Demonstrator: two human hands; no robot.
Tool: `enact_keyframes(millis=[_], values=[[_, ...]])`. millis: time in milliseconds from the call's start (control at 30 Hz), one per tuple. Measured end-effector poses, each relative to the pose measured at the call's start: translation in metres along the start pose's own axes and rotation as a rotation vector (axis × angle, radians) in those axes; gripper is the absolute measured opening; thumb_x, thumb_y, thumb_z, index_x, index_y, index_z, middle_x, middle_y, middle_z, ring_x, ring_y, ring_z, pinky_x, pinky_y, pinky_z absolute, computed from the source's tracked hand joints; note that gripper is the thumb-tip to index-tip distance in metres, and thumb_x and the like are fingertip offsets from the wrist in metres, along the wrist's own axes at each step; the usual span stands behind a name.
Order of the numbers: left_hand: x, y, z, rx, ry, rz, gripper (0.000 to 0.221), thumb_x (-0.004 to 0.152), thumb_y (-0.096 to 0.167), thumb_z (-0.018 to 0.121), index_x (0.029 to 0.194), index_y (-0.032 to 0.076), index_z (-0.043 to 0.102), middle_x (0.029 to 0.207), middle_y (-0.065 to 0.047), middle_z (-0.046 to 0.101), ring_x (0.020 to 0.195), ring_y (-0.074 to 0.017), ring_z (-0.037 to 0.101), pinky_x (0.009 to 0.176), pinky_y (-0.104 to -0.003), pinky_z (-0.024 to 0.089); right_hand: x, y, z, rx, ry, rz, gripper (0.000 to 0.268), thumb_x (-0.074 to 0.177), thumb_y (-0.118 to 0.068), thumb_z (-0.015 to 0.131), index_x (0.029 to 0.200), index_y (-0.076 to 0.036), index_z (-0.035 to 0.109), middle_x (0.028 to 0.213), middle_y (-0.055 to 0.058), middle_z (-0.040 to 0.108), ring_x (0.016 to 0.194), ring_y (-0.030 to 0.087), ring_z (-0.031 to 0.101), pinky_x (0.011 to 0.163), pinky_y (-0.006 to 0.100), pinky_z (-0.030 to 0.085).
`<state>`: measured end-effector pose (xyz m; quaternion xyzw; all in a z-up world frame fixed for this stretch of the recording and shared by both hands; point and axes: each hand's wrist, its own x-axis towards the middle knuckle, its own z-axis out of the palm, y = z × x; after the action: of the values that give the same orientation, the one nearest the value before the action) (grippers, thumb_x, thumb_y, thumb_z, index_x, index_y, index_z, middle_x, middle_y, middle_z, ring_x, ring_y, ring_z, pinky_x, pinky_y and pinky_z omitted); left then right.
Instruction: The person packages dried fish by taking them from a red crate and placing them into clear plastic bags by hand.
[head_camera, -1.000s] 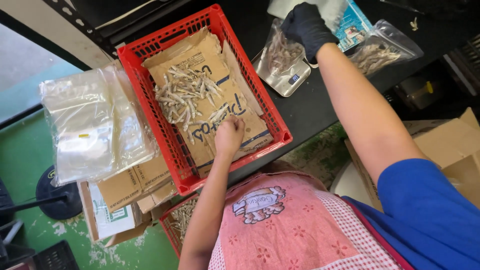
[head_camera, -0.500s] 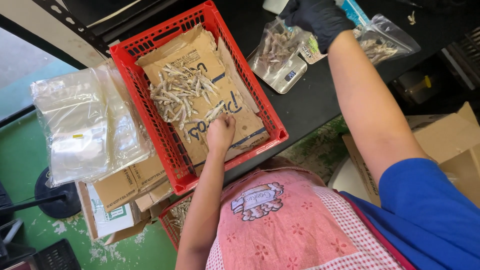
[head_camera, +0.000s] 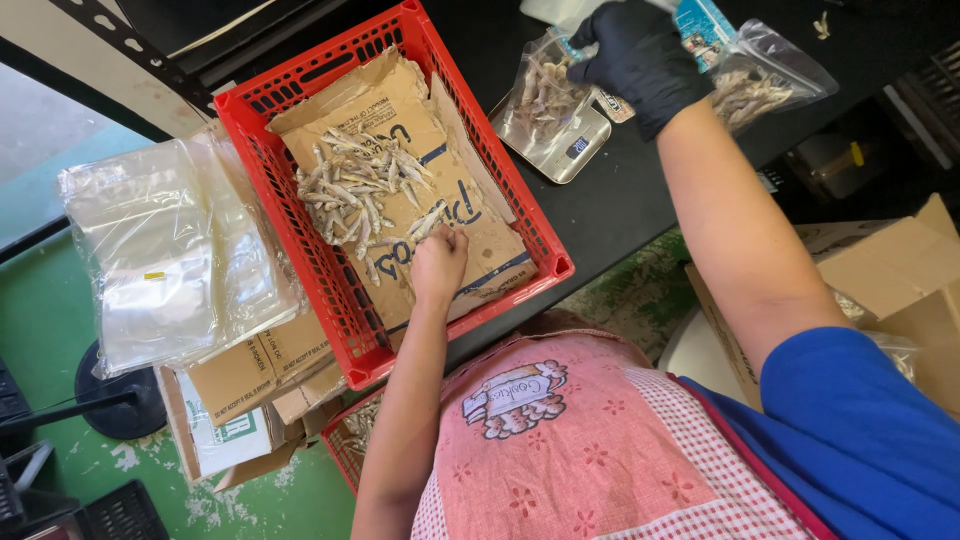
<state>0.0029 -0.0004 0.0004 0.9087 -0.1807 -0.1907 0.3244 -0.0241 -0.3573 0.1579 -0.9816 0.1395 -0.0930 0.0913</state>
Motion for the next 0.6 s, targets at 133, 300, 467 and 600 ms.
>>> enact_keyframes(millis=[133, 300, 467, 600], values=[[-0.003, 0.002, -0.001, -0.028, -0.009, 0.0, 0.041, 0.103, 0.032, 0.05, 0.069, 0.014, 0.036, 0.056, -0.006, 0.05, 0.053, -0.0269, 0.051, 0.051, -0.042, 0.038, -0.001, 0.004, 0.041, -0.121, -0.11, 0.042, 0.034, 0.084, -0.045, 0.086, 0.107, -0.021, 0.08, 0.104, 0.014, 0.076, 0.105, 0.041, 0.062, 0.102, 0.056, 0.04], [-0.012, 0.035, -0.034, -0.201, 0.087, 0.106, 0.041, 0.104, 0.034, 0.057, 0.071, 0.014, 0.044, 0.058, 0.0, 0.047, 0.054, -0.0163, 0.045, 0.055, -0.034, 0.035, -0.004, -0.003, -0.022, 0.045, -0.02, -0.187, 0.018, 0.089, -0.027, 0.079, 0.104, -0.016, 0.079, 0.1, 0.005, 0.077, 0.095, 0.031, 0.069, 0.081, 0.044, 0.049], [-0.02, 0.117, -0.114, -0.323, 0.182, 0.371, 0.058, 0.086, 0.055, 0.068, 0.12, 0.01, 0.058, 0.122, -0.008, 0.065, 0.115, -0.0243, 0.062, 0.095, -0.041, 0.048, -0.016, -0.066, -0.12, 0.202, -0.114, -0.608, 0.017, 0.095, -0.021, 0.078, 0.103, -0.007, 0.076, 0.123, 0.009, 0.071, 0.114, 0.029, 0.066, 0.1, 0.043, 0.047], [-0.033, 0.142, -0.166, -0.46, 0.023, 0.336, 0.09, 0.074, 0.054, 0.078, 0.148, 0.011, 0.049, 0.152, -0.011, 0.054, 0.14, -0.0235, 0.053, 0.115, -0.038, 0.04, -0.019, -0.157, -0.163, 0.465, -0.274, -0.946, 0.018, 0.094, -0.016, 0.075, 0.098, 0.001, 0.074, 0.107, 0.014, 0.073, 0.096, 0.028, 0.072, 0.088, 0.041, 0.052]])
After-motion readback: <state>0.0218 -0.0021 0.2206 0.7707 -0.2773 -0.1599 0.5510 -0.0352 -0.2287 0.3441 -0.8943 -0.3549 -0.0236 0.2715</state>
